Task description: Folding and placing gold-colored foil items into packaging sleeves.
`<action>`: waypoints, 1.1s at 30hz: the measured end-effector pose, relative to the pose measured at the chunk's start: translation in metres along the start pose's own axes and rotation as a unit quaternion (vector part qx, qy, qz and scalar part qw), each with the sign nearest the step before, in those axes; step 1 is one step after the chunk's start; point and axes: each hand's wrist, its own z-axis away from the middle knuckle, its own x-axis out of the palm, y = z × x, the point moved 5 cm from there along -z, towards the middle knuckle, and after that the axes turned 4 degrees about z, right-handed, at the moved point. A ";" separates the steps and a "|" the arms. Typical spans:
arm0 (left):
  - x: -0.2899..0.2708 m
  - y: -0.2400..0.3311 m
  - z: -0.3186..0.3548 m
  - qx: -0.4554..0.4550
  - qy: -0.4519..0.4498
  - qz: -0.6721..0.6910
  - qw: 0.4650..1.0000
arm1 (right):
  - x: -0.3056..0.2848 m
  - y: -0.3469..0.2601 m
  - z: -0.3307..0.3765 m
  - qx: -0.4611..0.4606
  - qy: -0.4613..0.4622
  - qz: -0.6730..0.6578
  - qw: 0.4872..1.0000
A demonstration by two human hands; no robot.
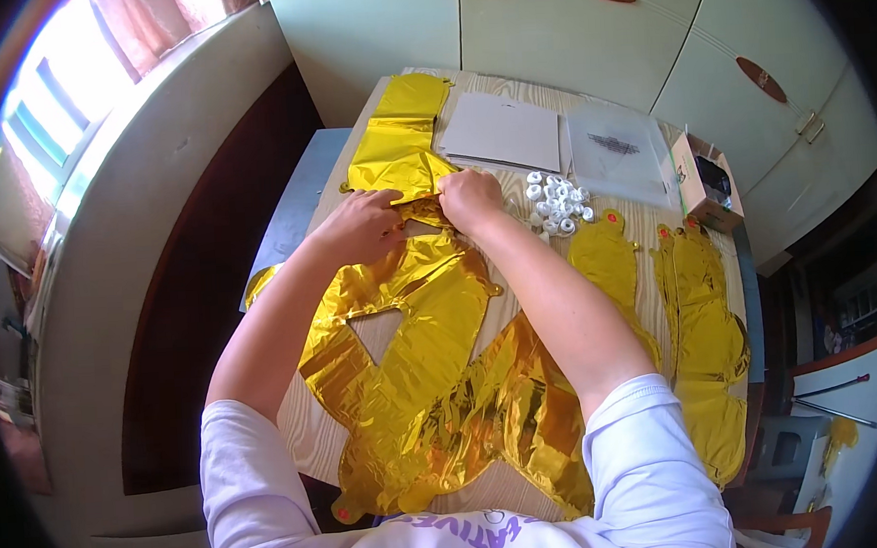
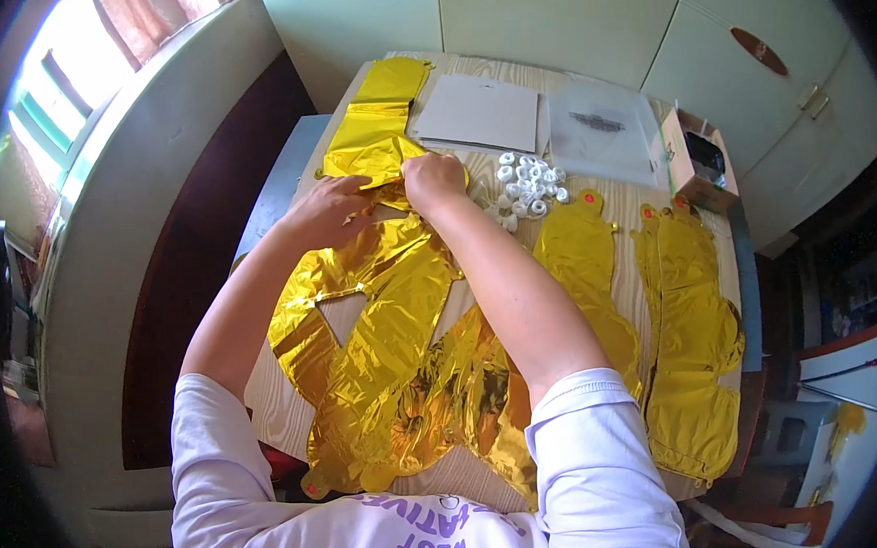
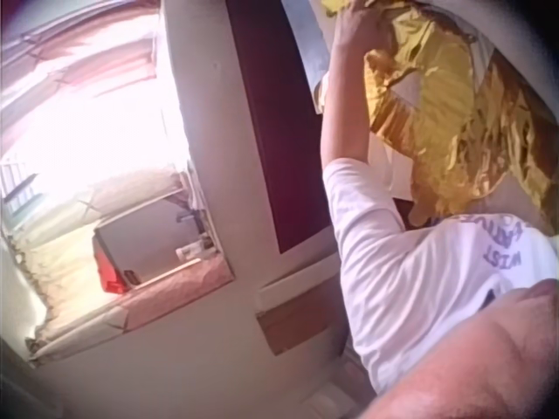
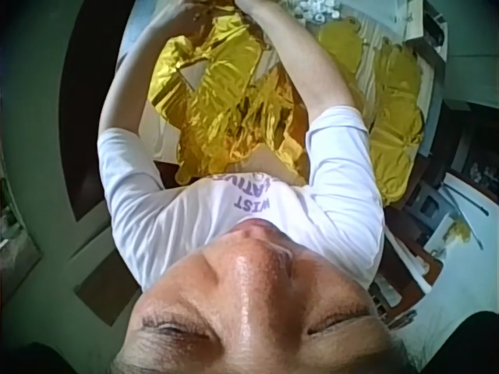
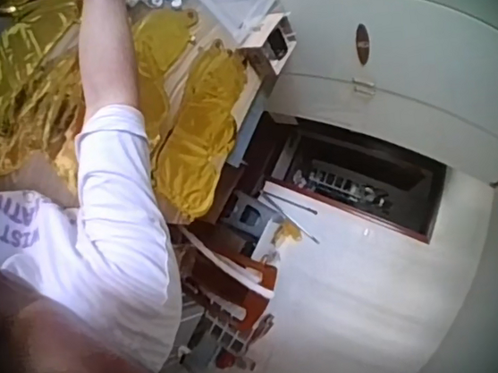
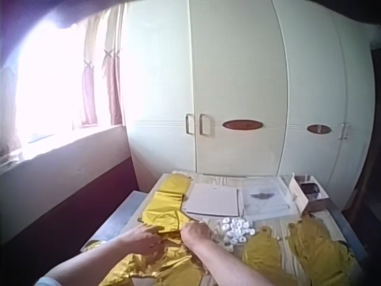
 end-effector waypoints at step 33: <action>0.014 -0.047 -0.018 -0.135 0.161 0.095 0.973 | -0.009 -0.074 0.051 -0.088 -0.006 0.204 0.975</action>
